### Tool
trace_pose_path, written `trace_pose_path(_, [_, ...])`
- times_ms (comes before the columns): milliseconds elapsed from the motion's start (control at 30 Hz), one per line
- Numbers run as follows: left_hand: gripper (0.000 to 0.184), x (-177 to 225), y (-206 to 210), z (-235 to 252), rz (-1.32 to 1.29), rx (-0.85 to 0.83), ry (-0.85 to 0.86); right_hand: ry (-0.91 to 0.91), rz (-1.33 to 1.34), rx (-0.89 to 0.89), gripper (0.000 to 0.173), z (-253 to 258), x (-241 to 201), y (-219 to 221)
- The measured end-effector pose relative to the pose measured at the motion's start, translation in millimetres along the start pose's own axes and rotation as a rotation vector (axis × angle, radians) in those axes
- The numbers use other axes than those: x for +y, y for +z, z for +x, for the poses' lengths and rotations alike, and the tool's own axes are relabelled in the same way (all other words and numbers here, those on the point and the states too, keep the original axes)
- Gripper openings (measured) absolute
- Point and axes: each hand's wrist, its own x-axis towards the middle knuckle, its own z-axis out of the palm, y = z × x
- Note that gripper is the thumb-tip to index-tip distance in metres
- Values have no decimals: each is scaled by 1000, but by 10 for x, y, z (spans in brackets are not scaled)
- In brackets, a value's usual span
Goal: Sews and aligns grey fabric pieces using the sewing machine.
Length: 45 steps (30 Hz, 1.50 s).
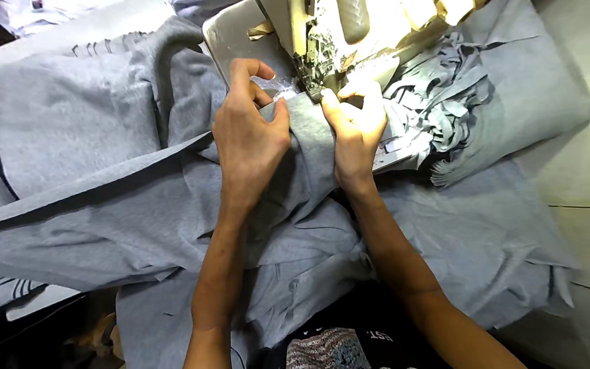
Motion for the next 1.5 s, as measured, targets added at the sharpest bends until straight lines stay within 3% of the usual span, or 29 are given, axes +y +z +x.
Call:
trace_pose_path(133, [34, 4, -46, -81, 140, 19, 70, 57, -22, -27, 9, -85, -64, -53])
trace_pose_path(233, [31, 17, -195, -419, 273, 59, 256, 197, -91, -111, 7, -303, -194, -242])
trace_pose_path(300, [27, 27, -199, -759, 199, 62, 331, 218, -155, -165, 14, -423, -222, -390])
trace_pose_path(333, [31, 26, -158, -1036, 129, -44, 326, 209, -210, -189, 18, -466, -241, -449])
trace_pose_path(433, [73, -41, 144, -1931, 24, -688, 72, 179, -381, -250, 24, -582, -285, -606])
trace_pose_path(467, [73, -111, 307, -2179, -4, -848, 4, 170, -419, -260, 25, -625, -282, -654])
trace_pose_path(567, [23, -217, 671, -2559, -287, -943, 55, 165, -424, -294, 17, -694, -244, -763])
trace_pose_path(633, [18, -68, 737, -2504, -583, -1061, 253, 168, -394, -333, 14, -671, -251, -860])
trace_pose_path(733, [17, 296, 763, -2368, -809, -1253, 465, 149, -406, -384, 12, -573, -300, -992])
trace_pose_path(800, [11, 310, 578, -2191, -836, -1102, 488, 143, -415, -399, 15, -480, -271, -1020])
trace_pose_path(867, [14, 43, 101, -1935, -689, -722, 382, 167, -379, -399, 20, -411, -201, -1010])
trace_pose_path(967, [20, -768, -844, -1676, -108, -31, 85, 186, -334, -372, 22, -433, -131, -984])
trace_pose_path(1033, [34, -1359, -1341, -1645, 293, 171, -103, 181, -293, -355, 21, -474, -111, -959])
trace_pose_path(1100, [42, -1725, -1588, -1621, 499, 169, -123, 171, -253, -346, 20, -516, -93, -938])
trace_pose_path(1167, [35, -1873, -1658, -1588, 591, 156, -56, 176, -217, -330, 20, -537, -104, -933])
trace_pose_path(1333, [48, -1780, -1774, -1446, 613, 215, -38, 210, -168, -321, 7, -600, -130, -979])
trace_pose_path(1500, [19, -1637, -1883, -1413, 731, 87, -55, 193, -200, -317, 6, -606, -146, -1010])
